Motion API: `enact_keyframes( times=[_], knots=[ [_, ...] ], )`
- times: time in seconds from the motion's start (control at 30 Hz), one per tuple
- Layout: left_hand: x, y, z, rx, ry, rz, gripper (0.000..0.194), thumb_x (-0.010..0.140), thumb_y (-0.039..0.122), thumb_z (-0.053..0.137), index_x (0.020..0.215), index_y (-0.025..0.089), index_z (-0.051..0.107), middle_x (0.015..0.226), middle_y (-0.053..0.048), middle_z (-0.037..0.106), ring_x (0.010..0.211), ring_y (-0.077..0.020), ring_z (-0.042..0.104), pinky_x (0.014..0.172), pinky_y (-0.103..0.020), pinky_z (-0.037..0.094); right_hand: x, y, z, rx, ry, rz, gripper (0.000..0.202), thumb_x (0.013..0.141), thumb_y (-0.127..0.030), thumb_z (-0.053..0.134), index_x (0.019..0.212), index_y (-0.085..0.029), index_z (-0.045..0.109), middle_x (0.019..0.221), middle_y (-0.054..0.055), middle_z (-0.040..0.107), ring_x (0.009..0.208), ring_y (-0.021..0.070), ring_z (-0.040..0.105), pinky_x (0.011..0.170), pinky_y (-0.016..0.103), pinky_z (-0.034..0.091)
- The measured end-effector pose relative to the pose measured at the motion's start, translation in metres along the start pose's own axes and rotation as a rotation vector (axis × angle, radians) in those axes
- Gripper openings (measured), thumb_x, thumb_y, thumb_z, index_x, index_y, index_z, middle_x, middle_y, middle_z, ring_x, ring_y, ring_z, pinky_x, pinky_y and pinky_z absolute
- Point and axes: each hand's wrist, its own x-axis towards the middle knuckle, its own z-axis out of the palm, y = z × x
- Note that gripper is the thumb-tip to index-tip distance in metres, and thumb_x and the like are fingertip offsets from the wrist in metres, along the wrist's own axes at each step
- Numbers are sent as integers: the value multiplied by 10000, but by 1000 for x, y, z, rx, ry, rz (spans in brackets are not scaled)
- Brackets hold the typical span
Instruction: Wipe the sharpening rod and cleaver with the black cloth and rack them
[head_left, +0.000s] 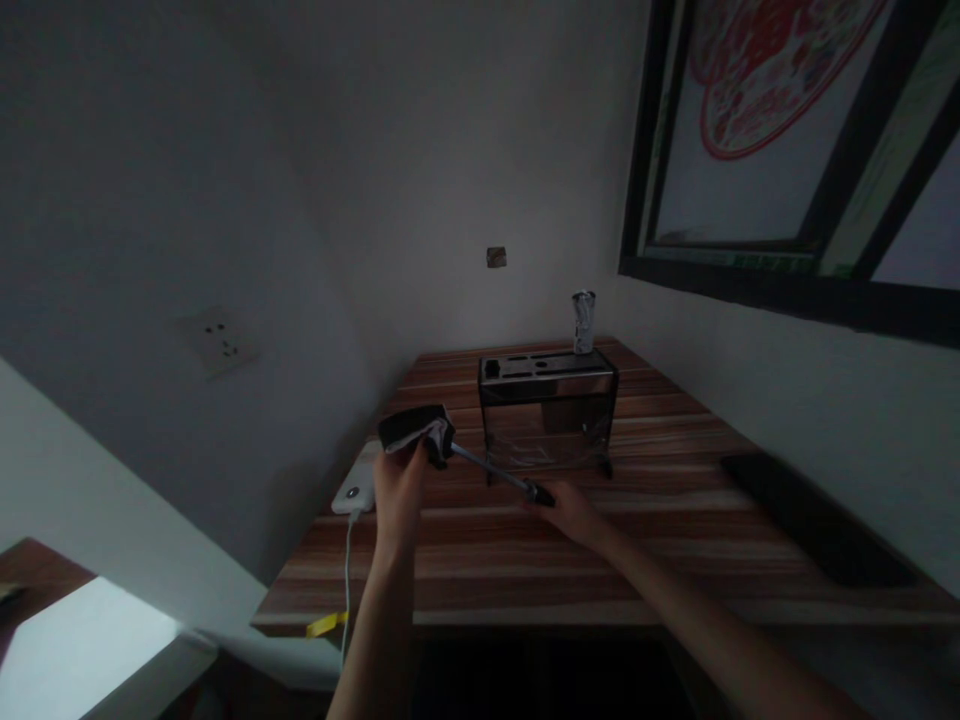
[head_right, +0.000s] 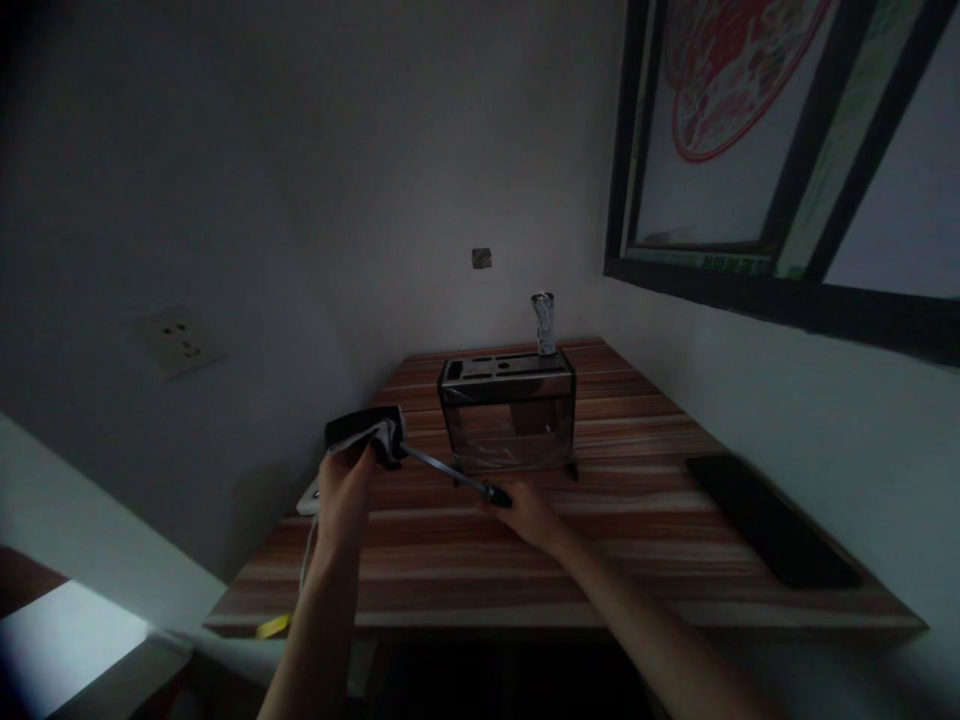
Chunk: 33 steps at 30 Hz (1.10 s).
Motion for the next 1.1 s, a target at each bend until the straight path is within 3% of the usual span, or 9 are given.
enact_keyframes(
  times=[0.23,0.47,1.1],
  knots=[
    [-30,-7,34,14,-147,-111,268,667,252,611,890,104,620,869,-81,683,829,-192,627,733,-257,470,1,1,0,66,36,-21,188,741,-332,589,773,-155,643,709,5,625,670,169,558,617,251,421],
    [-62,-36,69,48,-349,-185,252,642,147,582,891,122,609,825,-71,683,762,-170,629,678,-240,470,4,9,4,179,59,1,117,692,-203,593,778,-146,648,781,46,676,737,212,606,678,310,465],
    [-67,-35,64,83,-323,-226,220,619,120,566,834,120,617,792,-54,679,740,-180,617,642,-234,452,2,10,4,143,41,-46,109,690,-164,591,789,-154,635,790,39,679,736,204,608,672,288,454]
  ],
)
